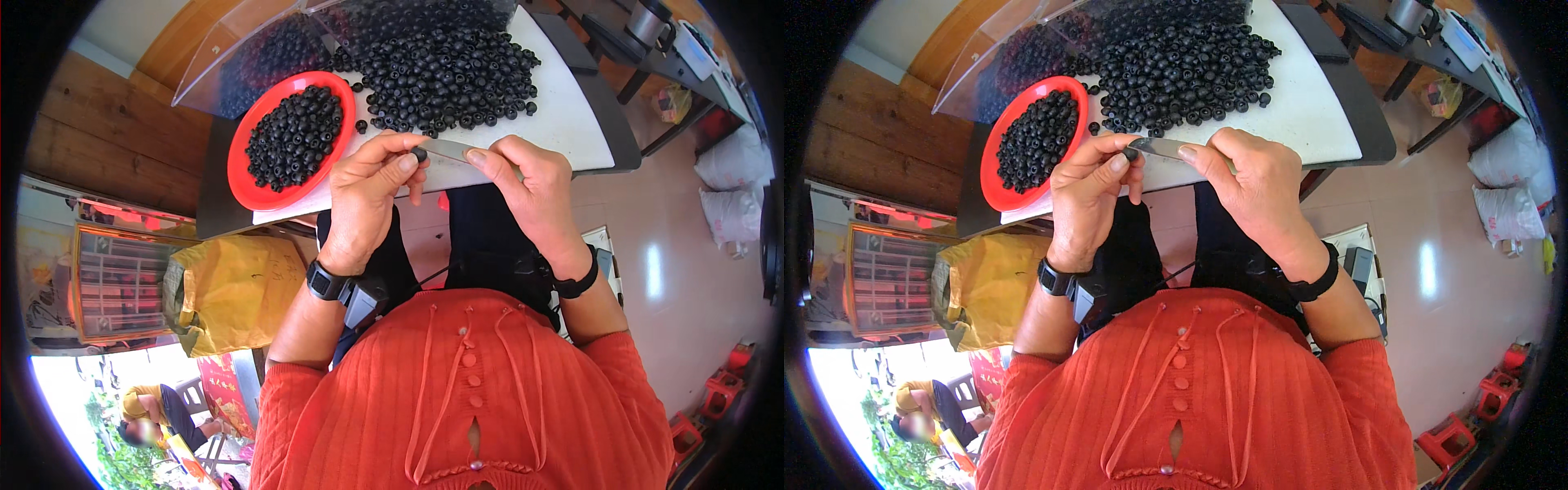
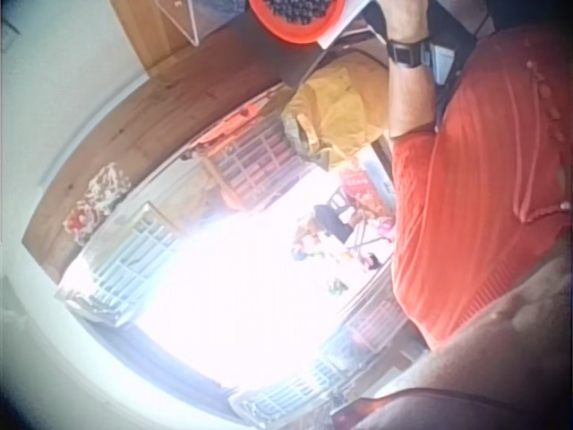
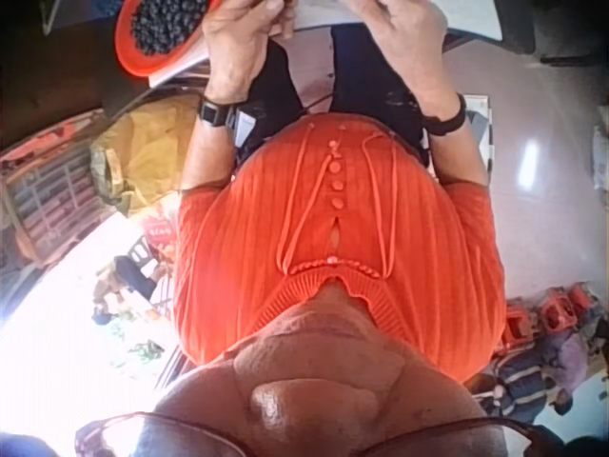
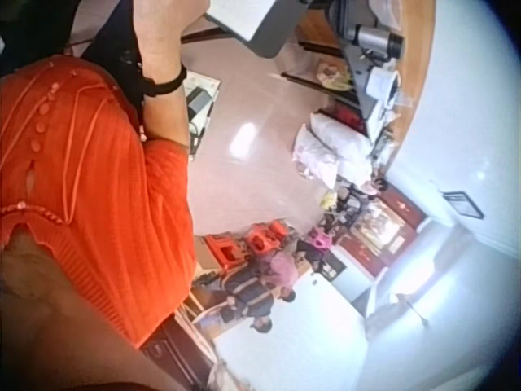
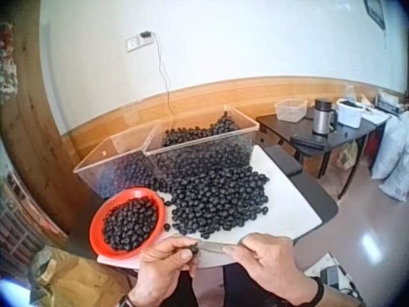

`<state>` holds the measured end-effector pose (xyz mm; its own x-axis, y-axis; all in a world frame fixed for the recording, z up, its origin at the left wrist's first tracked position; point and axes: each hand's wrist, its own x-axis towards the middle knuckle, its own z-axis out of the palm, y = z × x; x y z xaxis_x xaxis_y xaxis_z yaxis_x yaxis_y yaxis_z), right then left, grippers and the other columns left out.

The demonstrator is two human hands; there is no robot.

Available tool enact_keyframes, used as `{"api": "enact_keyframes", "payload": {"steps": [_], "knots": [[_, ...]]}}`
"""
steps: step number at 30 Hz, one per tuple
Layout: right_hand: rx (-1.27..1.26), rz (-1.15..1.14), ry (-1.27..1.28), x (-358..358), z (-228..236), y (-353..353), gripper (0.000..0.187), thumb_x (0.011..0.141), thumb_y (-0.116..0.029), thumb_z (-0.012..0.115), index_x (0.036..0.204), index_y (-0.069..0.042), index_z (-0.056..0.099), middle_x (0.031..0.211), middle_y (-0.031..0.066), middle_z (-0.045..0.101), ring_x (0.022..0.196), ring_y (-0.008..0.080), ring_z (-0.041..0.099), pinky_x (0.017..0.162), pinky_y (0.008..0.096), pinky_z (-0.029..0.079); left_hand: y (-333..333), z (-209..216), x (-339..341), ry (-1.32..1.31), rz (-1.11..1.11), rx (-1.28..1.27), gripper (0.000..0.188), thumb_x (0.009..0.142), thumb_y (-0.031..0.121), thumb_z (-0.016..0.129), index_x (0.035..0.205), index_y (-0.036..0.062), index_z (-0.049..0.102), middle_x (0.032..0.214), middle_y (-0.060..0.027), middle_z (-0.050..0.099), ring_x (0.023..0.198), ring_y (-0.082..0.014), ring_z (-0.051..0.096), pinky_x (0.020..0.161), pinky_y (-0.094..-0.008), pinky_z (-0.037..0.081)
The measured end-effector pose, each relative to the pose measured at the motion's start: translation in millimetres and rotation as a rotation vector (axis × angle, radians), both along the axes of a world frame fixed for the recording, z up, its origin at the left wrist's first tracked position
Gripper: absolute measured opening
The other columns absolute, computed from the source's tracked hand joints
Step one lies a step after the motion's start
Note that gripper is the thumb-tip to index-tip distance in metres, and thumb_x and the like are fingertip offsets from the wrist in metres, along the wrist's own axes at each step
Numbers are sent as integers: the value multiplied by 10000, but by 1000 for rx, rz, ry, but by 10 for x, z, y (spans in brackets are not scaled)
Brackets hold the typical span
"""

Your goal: The person uses a small blade to process small black fruits, removing stems or blemishes, and placing them into a red bowl.

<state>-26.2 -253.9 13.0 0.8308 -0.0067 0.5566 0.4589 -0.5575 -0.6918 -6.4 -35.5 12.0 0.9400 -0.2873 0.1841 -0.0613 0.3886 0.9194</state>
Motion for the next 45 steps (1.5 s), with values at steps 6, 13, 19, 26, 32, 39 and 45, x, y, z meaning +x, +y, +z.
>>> {"api": "enact_keyframes", "payload": {"steps": [6,13,19,26,32,39,45], "knots": [[-33,-2,-17,17,2,-11,388,921,-305,738,677,-41,593,548,107,521,443,252,483,457,376,364,-16,-1,4,-43,5,-14,238,988,-54,576,1208,-74,664,1062,-124,654,850,-162,640,657,-280,552],[-35,-3,19,13,23,-21,402,926,-337,729,677,-45,609,540,106,525,441,263,485,462,380,369,-30,14,0,-94,1,18,281,985,-79,562,1243,-66,673,1014,-82,602,838,-162,629,666,-281,557],[-27,32,24,33,15,-61,402,930,-341,732,686,-43,616,542,104,535,448,251,497,464,374,375,-48,17,2,-85,-14,-3,269,993,-76,546,1224,-67,683,1018,-87,595,843,-163,618,670,-282,556],[-37,51,30,32,20,-63,394,934,-333,731,688,-45,622,542,95,541,448,242,497,463,369,378,-53,22,2,-90,-15,-4,262,999,-76,527,1210,-68,683,1040,-98,603,841,-167,615,674,-288,556],[-112,76,-52,24,38,-37,372,923,-289,749,678,-45,612,564,105,549,459,241,489,462,365,380,-49,27,-32,-62,10,-32,224,995,-81,524,1148,-71,687,1056,-97,604,843,-167,621,664,-290,543],[368,126,118,-13,-51,-215,272,939,-229,757,798,0,714,586,-16,520,524,83,422,492,272,333,419,490,81,-384,631,556,217,937,-69,611,1113,-15,726,982,-43,633,671,-93,601,631,-236,514],[450,155,128,11,-65,-226,269,963,-223,739,840,15,737,610,-43,508,568,38,410,508,229,302,688,582,269,-878,812,1144,209,843,-49,714,1038,18,747,1006,-99,671,951,-233,651,797,-333,533]]}}
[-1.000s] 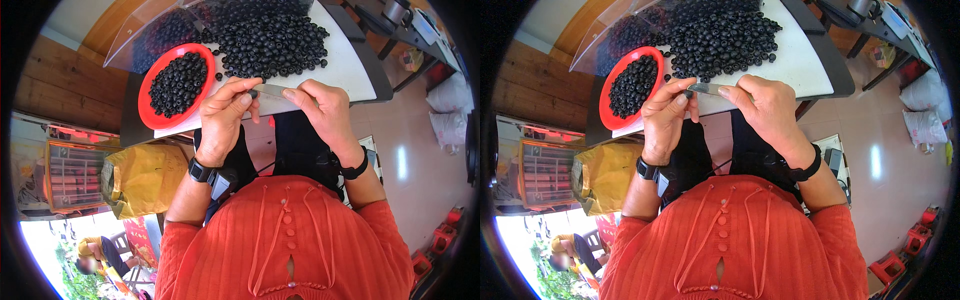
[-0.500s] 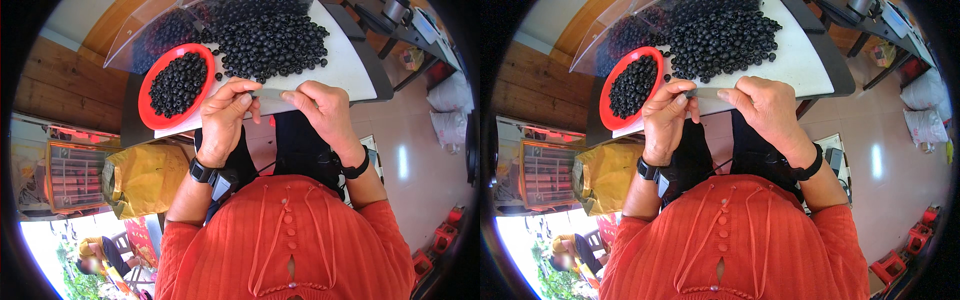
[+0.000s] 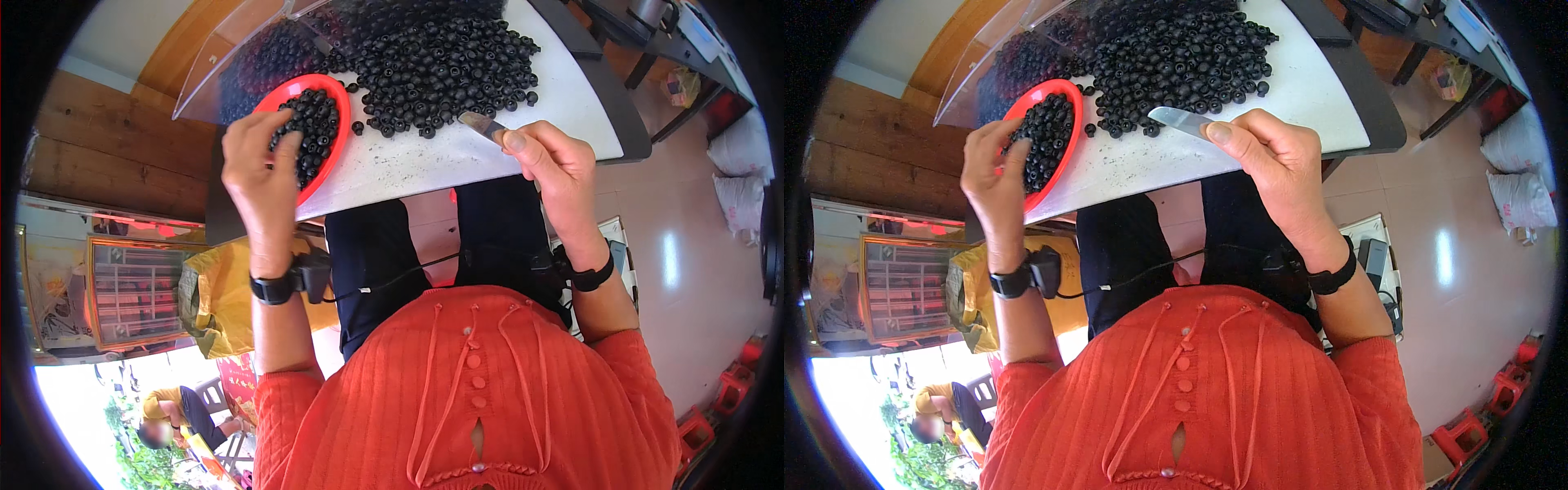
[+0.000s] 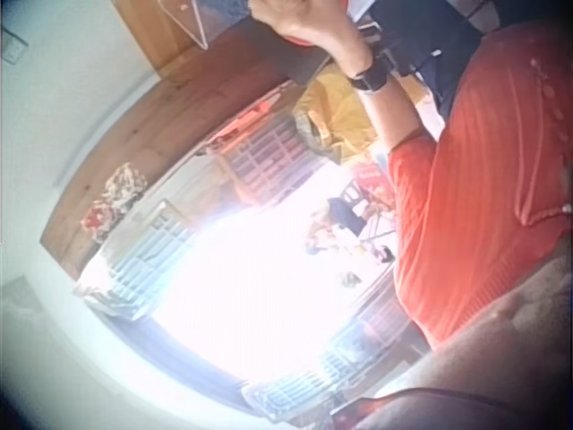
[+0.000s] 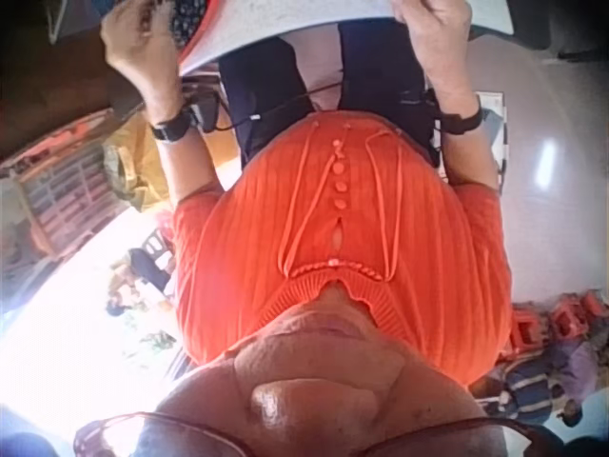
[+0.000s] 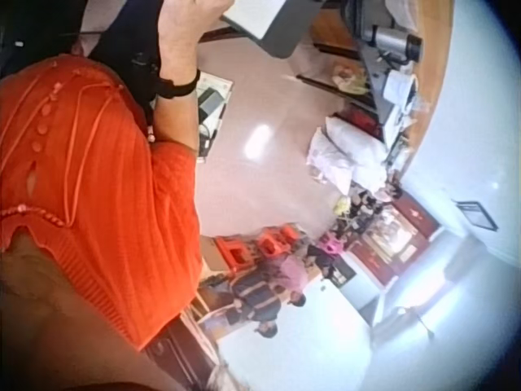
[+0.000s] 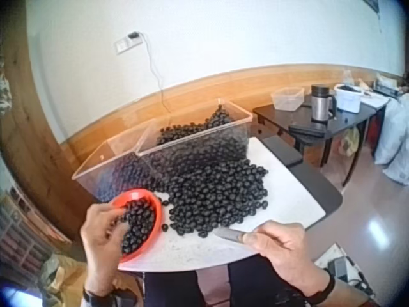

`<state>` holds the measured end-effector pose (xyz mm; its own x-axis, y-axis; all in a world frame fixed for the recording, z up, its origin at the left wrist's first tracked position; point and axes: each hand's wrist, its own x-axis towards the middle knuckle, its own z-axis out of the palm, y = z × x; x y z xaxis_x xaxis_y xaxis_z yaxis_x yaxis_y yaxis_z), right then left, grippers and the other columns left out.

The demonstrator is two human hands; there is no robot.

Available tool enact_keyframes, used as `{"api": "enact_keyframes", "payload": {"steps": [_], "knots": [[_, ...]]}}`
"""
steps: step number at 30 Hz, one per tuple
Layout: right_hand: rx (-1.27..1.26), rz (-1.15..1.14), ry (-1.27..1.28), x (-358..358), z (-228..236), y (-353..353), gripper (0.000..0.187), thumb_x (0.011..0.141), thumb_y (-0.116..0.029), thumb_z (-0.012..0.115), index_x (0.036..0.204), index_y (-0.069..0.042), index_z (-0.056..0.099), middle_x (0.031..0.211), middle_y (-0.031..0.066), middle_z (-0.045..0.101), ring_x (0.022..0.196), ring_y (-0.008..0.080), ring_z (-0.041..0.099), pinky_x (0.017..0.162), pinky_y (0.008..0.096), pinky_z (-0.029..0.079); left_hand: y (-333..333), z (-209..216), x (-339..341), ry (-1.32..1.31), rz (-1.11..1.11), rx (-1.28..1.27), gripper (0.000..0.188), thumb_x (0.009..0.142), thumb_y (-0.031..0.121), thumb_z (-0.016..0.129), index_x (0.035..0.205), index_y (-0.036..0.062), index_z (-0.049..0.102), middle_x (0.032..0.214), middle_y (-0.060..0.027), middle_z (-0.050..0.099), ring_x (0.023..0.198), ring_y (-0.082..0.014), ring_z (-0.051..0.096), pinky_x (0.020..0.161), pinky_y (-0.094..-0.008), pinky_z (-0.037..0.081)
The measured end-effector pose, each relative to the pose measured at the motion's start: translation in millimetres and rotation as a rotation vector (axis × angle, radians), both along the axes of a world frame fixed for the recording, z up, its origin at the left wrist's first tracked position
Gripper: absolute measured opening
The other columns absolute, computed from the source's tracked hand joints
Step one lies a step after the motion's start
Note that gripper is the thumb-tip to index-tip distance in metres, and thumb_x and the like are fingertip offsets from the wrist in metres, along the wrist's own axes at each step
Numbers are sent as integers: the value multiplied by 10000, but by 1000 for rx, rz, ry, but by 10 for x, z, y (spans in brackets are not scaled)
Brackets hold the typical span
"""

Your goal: The person uses a small blade to process small black fruits, removing stems or blemishes, and placing them into a red bowl.

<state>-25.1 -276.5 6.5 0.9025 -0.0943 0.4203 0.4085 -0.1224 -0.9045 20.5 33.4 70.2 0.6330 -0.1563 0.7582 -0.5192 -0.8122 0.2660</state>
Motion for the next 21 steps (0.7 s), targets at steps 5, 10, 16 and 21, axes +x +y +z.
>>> {"api": "enact_keyframes", "payload": {"steps": [5,10,16,21], "knots": [[11,10,-6,-13,1,-3,266,965,-222,735,853,20,741,613,-42,520,573,34,415,510,225,306,-593,-303,-62,98,-288,78,217,788,-53,756,989,28,733,984,-129,643,953,-291,635,799,-353,516],[25,8,-17,-28,8,8,261,969,-218,730,868,22,745,634,-31,566,591,35,434,523,227,328,-919,-447,16,167,-284,207,216,783,-9,737,991,8,682,948,-139,606,919,-346,607,769,-433,506],[-18,19,-2,-36,27,-19,255,970,-212,727,877,24,747,651,-18,593,607,38,450,539,227,351,-1002,-539,98,74,-187,288,174,743,22,733,889,23,637,906,-120,556,874,-318,576,673,-418,510],[22,34,-32,-34,4,-18,254,968,-211,729,883,27,750,650,-14,595,604,40,449,537,231,353,-974,-543,-13,84,-194,298,165,749,30,719,889,21,633,908,-126,557,868,-322,575,676,-416,518]]}}
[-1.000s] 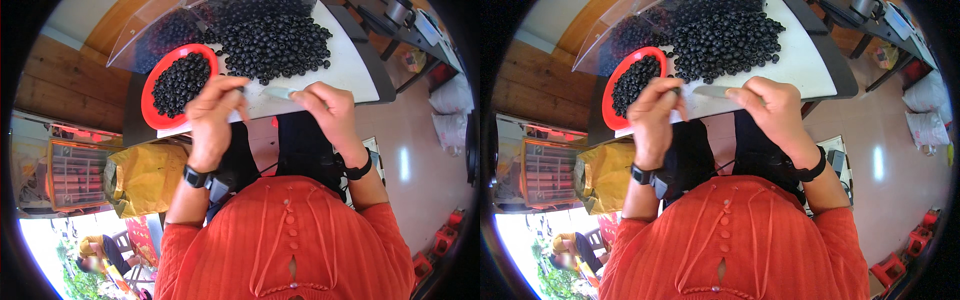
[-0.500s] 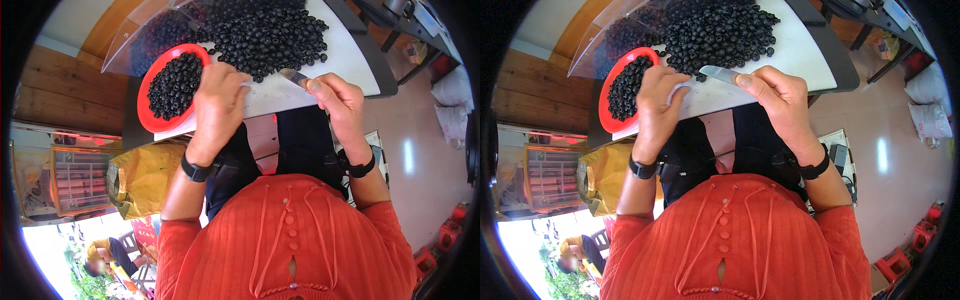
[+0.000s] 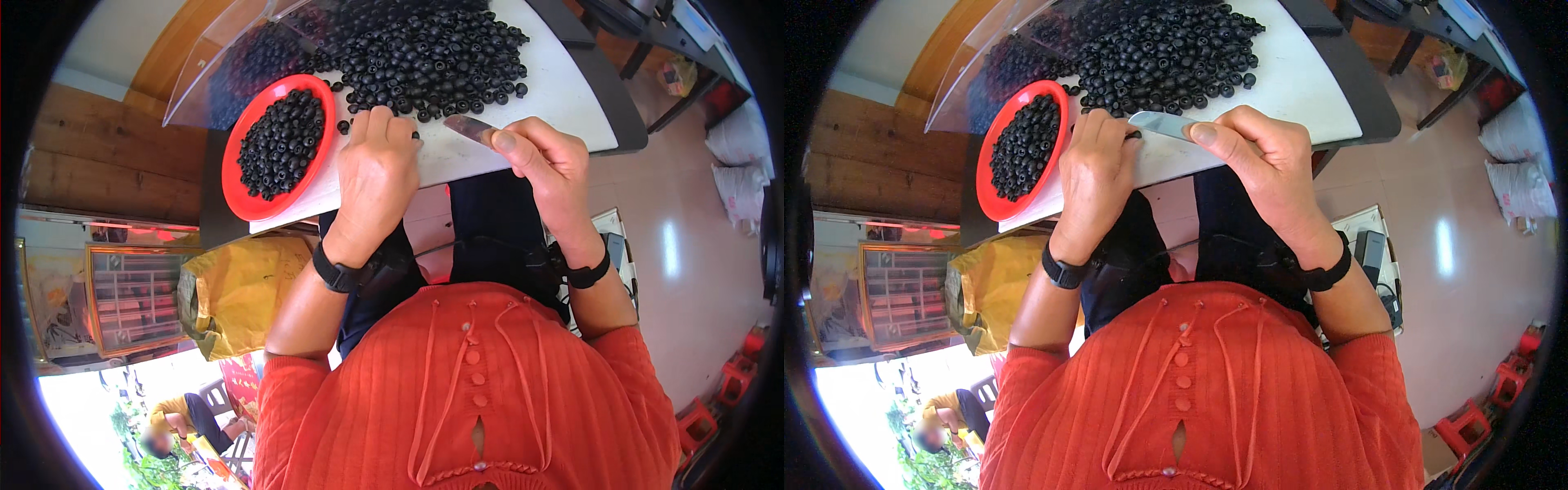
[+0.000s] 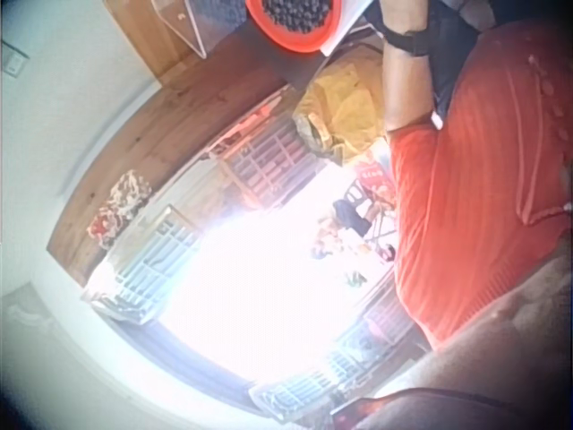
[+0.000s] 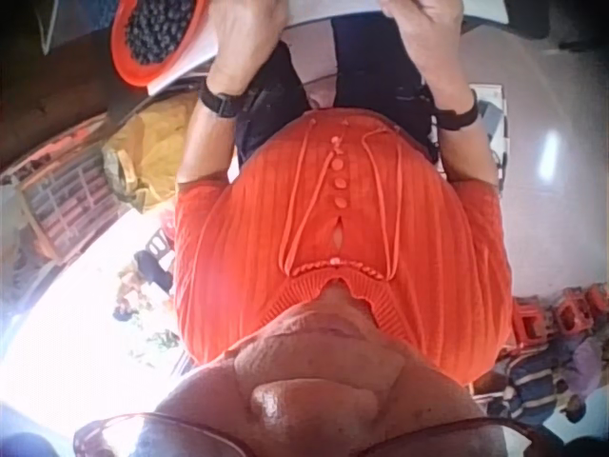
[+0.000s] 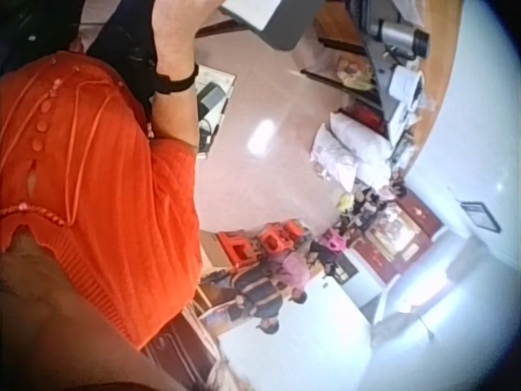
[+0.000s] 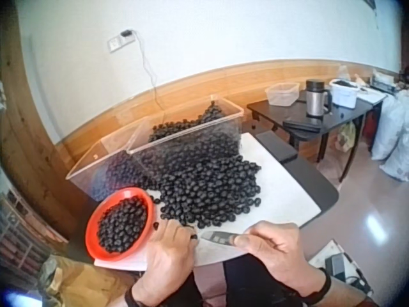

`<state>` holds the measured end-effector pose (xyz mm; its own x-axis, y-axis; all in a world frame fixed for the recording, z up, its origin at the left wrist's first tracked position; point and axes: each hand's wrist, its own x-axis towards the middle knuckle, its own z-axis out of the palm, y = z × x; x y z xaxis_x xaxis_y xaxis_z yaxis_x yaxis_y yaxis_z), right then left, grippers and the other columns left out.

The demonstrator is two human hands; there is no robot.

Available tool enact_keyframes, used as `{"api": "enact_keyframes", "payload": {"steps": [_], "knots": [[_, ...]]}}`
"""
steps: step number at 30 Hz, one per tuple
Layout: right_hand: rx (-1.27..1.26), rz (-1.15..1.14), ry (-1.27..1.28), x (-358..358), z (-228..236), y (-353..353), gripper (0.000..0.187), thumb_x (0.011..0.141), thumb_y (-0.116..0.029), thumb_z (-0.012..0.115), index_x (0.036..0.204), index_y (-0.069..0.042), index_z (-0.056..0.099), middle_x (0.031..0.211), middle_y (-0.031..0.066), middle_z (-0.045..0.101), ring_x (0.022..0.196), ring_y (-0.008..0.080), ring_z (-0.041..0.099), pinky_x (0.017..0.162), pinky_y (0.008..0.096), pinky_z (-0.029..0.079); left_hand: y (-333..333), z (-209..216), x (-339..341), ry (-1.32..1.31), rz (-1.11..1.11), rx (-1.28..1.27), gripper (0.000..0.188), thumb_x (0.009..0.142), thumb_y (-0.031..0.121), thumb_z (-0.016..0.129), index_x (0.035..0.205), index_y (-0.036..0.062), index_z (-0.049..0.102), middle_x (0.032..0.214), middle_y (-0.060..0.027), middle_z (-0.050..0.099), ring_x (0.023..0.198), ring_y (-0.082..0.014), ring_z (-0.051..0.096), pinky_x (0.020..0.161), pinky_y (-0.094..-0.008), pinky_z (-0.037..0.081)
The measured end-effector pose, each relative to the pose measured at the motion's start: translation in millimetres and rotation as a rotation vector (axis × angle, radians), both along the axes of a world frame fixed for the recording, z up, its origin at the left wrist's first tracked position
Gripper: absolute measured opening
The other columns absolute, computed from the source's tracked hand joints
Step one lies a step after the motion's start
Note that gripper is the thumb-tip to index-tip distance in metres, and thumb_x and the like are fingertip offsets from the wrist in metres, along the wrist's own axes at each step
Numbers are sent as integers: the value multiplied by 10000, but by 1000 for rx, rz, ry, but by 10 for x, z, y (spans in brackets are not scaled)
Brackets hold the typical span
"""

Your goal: The person uses a small blade to process small black fruits, removing stems or blemishes, and placing them into a red bowl.

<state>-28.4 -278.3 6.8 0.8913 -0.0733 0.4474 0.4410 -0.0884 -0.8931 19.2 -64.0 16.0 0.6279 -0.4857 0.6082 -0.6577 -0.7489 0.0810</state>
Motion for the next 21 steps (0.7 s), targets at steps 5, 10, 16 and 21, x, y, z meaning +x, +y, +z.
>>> {"api": "enact_keyframes", "payload": {"steps": [5,10,16,21], "knots": [[-27,-19,29,22,20,13,278,961,-214,735,819,25,718,624,-19,563,598,42,426,531,240,339,-30,11,-42,49,-8,-30,134,813,-30,684,941,-6,654,891,-139,577,857,-337,587,711,-430,492],[-94,-53,89,6,72,42,323,949,-228,746,754,20,676,573,-19,496,575,47,398,511,260,320,128,25,-11,378,-193,-514,166,877,-31,664,1037,-13,709,920,-81,615,790,-193,588,670,-318,481],[-343,-158,71,22,136,109,379,927,-308,751,723,-6,648,515,51,438,493,106,373,476,307,326,230,42,-114,845,-354,-1048,198,985,7,608,1150,-53,699,992,-77,646,733,-116,560,635,-240,443],[-430,-192,19,57,93,147,442,929,-388,725,685,-34,622,501,90,460,440,196,419,461,353,343,181,-6,-153,967,-458,-1293,234,996,24,602,1206,-60,661,1017,-116,674,784,-168,608,656,-284,487]]}}
